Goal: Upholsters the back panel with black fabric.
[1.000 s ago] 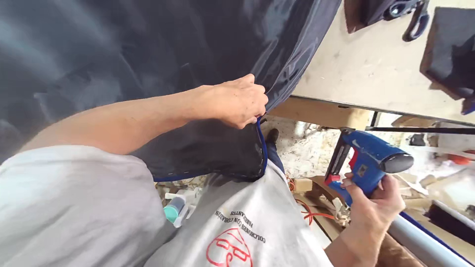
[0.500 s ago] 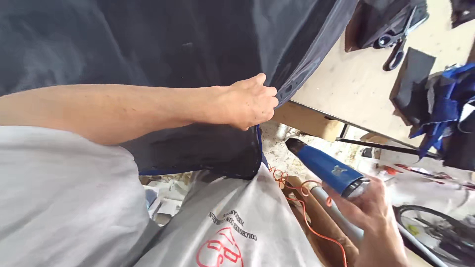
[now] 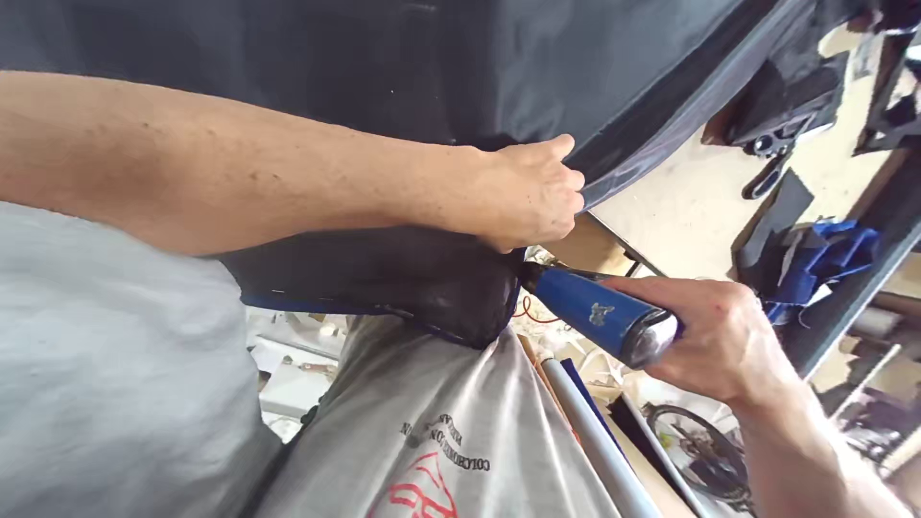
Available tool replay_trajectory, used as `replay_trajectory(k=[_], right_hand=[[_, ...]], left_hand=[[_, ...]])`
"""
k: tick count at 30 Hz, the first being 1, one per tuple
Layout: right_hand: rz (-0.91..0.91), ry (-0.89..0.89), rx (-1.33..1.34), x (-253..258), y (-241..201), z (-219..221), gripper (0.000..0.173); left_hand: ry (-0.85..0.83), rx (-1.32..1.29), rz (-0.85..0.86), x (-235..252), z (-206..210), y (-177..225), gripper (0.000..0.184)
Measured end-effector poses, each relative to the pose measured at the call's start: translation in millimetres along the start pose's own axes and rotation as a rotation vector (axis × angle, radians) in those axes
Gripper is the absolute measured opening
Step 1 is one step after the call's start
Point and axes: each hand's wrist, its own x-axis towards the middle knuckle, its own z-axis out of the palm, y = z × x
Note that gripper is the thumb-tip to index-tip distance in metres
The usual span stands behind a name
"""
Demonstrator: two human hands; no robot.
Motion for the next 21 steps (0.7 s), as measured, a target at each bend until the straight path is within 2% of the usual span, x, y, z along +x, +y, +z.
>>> replay_trajectory(k=[7, 11, 15, 21], right_hand=[[-0.024, -0.003, -0.125, 10.6, 5.8, 3.0, 0.04], [-0.061, 0.039, -0.087, 14.6, 7.8, -12.3, 0.041], [-0.08, 0.033, -0.072, 20.6, 6.1, -14.5, 0.04], [-0.072, 0.017, -0.084, 34.2, 7.8, -7.4, 0.038]], left_hand=[[0.031, -0.026, 0.012, -2.5, 3.0, -4.4, 0.025], [0.081, -0.055, 0.045, -4.4, 5.7, -11.8, 0.014], [0.119, -0.06, 0.092, -1.6, 5.8, -22.2, 0.021], [0.068, -0.092, 0.102, 1.6, 0.1, -26.0, 0.014]])
